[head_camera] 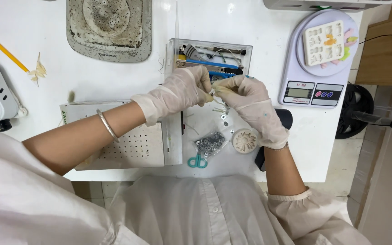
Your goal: Preparing and finishing small candles by smoothing wax with a heat gun and trimming wicks.
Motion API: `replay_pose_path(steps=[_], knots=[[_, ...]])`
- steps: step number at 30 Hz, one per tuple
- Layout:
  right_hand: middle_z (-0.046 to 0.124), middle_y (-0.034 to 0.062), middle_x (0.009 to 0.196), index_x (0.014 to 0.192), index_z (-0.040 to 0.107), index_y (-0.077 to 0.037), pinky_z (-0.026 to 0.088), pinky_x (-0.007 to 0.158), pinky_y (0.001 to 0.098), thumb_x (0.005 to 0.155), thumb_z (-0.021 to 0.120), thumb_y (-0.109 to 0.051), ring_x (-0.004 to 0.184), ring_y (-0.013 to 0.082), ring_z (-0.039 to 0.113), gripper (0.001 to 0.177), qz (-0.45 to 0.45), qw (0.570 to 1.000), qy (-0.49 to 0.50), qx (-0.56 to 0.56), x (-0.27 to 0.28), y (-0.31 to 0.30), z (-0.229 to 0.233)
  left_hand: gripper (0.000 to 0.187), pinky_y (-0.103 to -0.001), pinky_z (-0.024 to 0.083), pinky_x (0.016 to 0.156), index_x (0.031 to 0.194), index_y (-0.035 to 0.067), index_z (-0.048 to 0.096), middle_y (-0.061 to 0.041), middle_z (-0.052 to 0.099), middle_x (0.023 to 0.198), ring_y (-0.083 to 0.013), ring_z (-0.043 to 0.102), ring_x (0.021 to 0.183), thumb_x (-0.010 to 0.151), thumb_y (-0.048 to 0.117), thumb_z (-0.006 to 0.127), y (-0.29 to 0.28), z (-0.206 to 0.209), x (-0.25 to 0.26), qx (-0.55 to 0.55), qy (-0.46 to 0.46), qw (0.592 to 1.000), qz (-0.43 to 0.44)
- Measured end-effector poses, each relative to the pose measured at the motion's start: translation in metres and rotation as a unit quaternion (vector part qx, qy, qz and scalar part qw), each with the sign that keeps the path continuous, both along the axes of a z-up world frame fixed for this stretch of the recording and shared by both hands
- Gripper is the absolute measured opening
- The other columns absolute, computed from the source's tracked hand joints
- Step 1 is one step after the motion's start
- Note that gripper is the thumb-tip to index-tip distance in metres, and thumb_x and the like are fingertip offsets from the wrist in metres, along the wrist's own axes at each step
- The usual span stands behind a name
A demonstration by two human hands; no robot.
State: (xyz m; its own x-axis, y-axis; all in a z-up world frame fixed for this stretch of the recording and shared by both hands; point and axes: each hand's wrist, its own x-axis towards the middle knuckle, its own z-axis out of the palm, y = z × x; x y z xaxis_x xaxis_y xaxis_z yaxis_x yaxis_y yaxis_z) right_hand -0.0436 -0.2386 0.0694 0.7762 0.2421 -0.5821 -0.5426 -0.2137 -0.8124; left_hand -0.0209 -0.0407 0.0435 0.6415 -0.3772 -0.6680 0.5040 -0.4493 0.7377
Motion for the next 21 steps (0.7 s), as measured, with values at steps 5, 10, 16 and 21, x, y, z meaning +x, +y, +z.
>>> replay_pose_path(steps=[5, 10, 16, 21], knots=[[0.075, 0.0026, 0.090, 0.104, 0.074, -0.002, 0.056, 0.069, 0.0207, 0.093, 0.072, -0.011, 0.078, 0.0049, 0.066, 0.015, 0.045, 0.995, -0.038, -0.083, 0.002, -0.006, -0.040, 0.024, -0.027, 0.053, 0.057, 0.090, 0.007, 0.062, -0.006, 0.071, 0.074, -0.0118, 0.067, 0.064, 0.079, 0.011, 0.084, -0.001, -0.052, 0.005, 0.025, -0.091, 0.994, -0.045], [0.073, 0.0056, 0.096, 0.104, 0.072, -0.006, 0.057, 0.075, 0.0299, 0.097, 0.071, -0.012, 0.087, 0.0152, 0.068, 0.009, 0.055, 0.957, -0.199, -0.205, 0.011, -0.015, -0.085, 0.023, -0.032, 0.054, 0.058, 0.100, 0.010, 0.065, -0.005, 0.072, 0.074, -0.0144, 0.065, 0.064, 0.088, 0.026, 0.076, -0.006, -0.026, 0.043, 0.082, -0.058, 0.995, -0.023], [0.062, 0.0124, 0.100, 0.110, 0.077, -0.011, 0.051, 0.074, 0.0413, 0.094, 0.078, -0.017, 0.095, 0.0305, 0.058, 0.016, 0.088, 0.829, -0.381, -0.400, 0.021, -0.023, -0.090, 0.025, -0.038, 0.055, 0.069, 0.102, 0.017, 0.076, -0.009, 0.075, 0.080, -0.0255, 0.071, 0.072, 0.091, 0.039, 0.069, -0.022, -0.061, 0.061, 0.260, -0.203, 0.939, -0.098], [0.059, 0.0178, 0.114, 0.112, 0.080, -0.012, 0.044, 0.089, 0.0439, 0.096, 0.079, -0.023, 0.108, 0.0337, 0.052, 0.019, 0.059, 0.827, -0.358, -0.430, 0.031, -0.020, -0.074, 0.018, -0.043, 0.057, 0.067, 0.093, 0.013, 0.076, -0.013, 0.074, 0.083, -0.0326, 0.073, 0.078, 0.091, 0.031, 0.072, -0.041, -0.098, 0.063, 0.310, -0.338, 0.866, -0.198]])
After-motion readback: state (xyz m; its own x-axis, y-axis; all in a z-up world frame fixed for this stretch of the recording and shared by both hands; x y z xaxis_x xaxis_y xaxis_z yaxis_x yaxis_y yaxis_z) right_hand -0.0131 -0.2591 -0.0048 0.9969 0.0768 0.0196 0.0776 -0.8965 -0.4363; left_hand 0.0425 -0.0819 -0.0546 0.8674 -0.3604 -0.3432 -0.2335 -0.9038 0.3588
